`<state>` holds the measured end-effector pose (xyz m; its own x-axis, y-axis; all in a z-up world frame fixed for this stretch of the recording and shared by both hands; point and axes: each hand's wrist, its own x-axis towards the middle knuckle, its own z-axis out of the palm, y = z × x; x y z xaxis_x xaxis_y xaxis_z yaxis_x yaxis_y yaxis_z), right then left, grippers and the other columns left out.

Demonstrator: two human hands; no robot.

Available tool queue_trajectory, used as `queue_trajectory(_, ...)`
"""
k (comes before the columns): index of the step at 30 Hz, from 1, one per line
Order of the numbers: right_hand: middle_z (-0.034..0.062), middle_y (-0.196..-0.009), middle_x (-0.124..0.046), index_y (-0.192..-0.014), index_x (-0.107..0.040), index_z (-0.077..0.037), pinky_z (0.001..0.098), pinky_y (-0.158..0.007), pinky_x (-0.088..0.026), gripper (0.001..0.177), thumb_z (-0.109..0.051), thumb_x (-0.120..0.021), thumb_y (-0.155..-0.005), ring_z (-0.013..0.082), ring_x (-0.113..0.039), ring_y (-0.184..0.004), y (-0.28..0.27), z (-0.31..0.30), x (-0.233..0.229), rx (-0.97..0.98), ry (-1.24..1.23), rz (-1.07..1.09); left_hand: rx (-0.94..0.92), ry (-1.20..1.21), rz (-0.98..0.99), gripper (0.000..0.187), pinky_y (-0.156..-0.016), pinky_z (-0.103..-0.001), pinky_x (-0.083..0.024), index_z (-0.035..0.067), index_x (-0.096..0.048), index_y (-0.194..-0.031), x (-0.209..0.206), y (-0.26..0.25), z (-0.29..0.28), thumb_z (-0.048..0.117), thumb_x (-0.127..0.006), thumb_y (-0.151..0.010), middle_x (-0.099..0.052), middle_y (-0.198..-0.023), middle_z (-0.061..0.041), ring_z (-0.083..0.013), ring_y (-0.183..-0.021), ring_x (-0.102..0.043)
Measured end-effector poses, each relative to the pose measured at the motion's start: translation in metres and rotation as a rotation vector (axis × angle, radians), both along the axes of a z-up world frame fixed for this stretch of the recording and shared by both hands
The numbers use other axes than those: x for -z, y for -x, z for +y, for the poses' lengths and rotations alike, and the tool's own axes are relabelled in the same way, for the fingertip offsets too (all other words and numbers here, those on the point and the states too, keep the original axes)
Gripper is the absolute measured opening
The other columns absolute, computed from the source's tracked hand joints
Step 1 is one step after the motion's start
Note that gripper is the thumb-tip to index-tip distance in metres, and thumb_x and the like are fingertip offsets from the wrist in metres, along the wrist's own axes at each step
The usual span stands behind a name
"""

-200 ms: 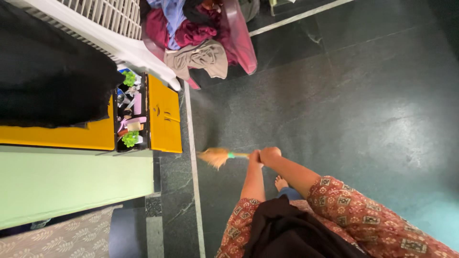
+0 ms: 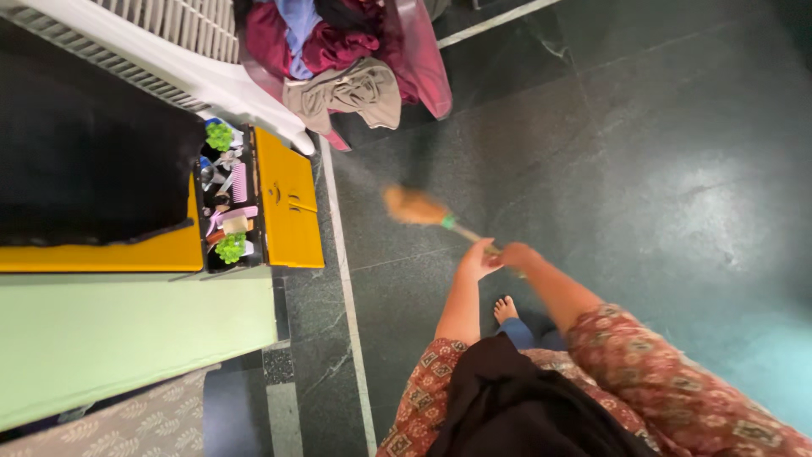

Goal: The person sweeps the floor using a broom, moving it across the dark-tiled surface around furniture and storage containers.

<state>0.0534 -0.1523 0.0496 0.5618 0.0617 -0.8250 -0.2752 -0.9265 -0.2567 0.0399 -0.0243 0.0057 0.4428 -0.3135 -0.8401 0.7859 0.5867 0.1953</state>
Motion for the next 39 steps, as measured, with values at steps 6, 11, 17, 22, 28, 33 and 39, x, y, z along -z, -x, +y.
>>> queue_trajectory(6,0.0166,-0.083,-0.058,-0.103,-0.058,-0.001,0.0465,-0.054,-0.051,0.050,-0.044,-0.076,-0.087,0.0307,-0.059,-0.064,0.034,-0.164,0.074,1.082,-0.394,0.244,0.247,0.044,-0.284,0.071,-0.102,-0.054,-0.051,0.017,-0.030,-0.157,-0.042,-0.029,-0.045,0.033,-0.064,-0.096,-0.045,-0.153,-0.023,-0.0397,-0.120,-0.062)
queue_trajectory(11,0.0172,-0.065,-0.057,-0.086,-0.058,-0.002,0.0483,-0.044,-0.043,0.052,-0.053,-0.067,-0.093,0.0325,-0.055,-0.049,0.064,-0.242,0.067,1.203,-0.335,0.113,0.369,-0.049,-0.384,0.068,-0.101,-0.054,-0.051,0.014,-0.033,-0.157,-0.053,-0.038,-0.049,0.033,-0.061,-0.098,-0.055,-0.149,-0.022,-0.0415,-0.121,-0.064)
queue_trajectory(17,0.0149,-0.081,-0.074,-0.089,-0.073,0.004,0.0424,-0.069,-0.056,0.048,-0.041,-0.083,-0.075,0.0265,-0.073,-0.075,0.016,-0.218,0.023,1.129,-0.091,-0.329,0.385,-0.249,-0.305,0.062,-0.096,-0.054,-0.053,0.011,-0.043,-0.148,-0.019,-0.063,-0.063,0.037,-0.060,-0.095,-0.059,-0.142,-0.020,-0.0405,-0.114,-0.066)
queue_trajectory(22,0.0220,-0.085,-0.075,-0.088,-0.077,0.001,0.0448,-0.072,-0.057,0.041,-0.038,-0.076,-0.077,0.0318,-0.074,-0.079,-0.083,-0.201,-0.024,0.613,-0.073,-0.336,0.342,-0.211,-0.310,0.062,-0.094,-0.058,-0.052,0.014,-0.041,-0.149,-0.024,-0.104,-0.109,0.041,-0.056,-0.094,-0.057,-0.142,-0.021,-0.0419,-0.114,-0.064)
queue_trajectory(28,0.0183,-0.078,-0.074,-0.082,-0.077,0.000,0.0420,-0.067,-0.059,0.039,-0.037,-0.069,-0.076,0.0293,-0.074,-0.070,-0.164,-0.116,-0.060,0.281,-0.200,-0.184,-0.056,0.145,-0.348,0.049,-0.084,-0.057,-0.053,0.011,-0.048,-0.130,-0.036,-0.157,-0.138,0.050,-0.057,-0.101,-0.058,-0.118,-0.014,-0.0347,-0.100,-0.063)
queue_trajectory(33,0.0205,-0.071,-0.074,-0.076,-0.078,0.004,0.0419,-0.063,-0.059,0.038,-0.033,-0.068,-0.075,0.0316,-0.075,-0.067,-0.172,-0.088,-0.047,0.216,-0.344,-0.076,-0.351,0.125,-0.252,0.049,-0.083,-0.057,-0.054,0.010,-0.057,-0.123,-0.031,-0.167,-0.101,0.050,-0.054,-0.096,-0.064,-0.112,-0.011,-0.0323,-0.100,-0.067)
queue_trajectory(39,0.0201,-0.072,-0.074,-0.074,-0.076,0.002,0.0432,-0.060,-0.059,0.037,-0.031,-0.062,-0.084,0.0303,-0.075,-0.064,-0.140,-0.095,0.008,0.301,-0.386,0.003,-0.007,0.028,0.024,0.048,-0.088,-0.056,-0.057,0.000,-0.054,-0.122,0.002,-0.146,-0.122,0.039,-0.054,-0.095,-0.066,-0.117,-0.018,-0.0349,-0.102,-0.070)
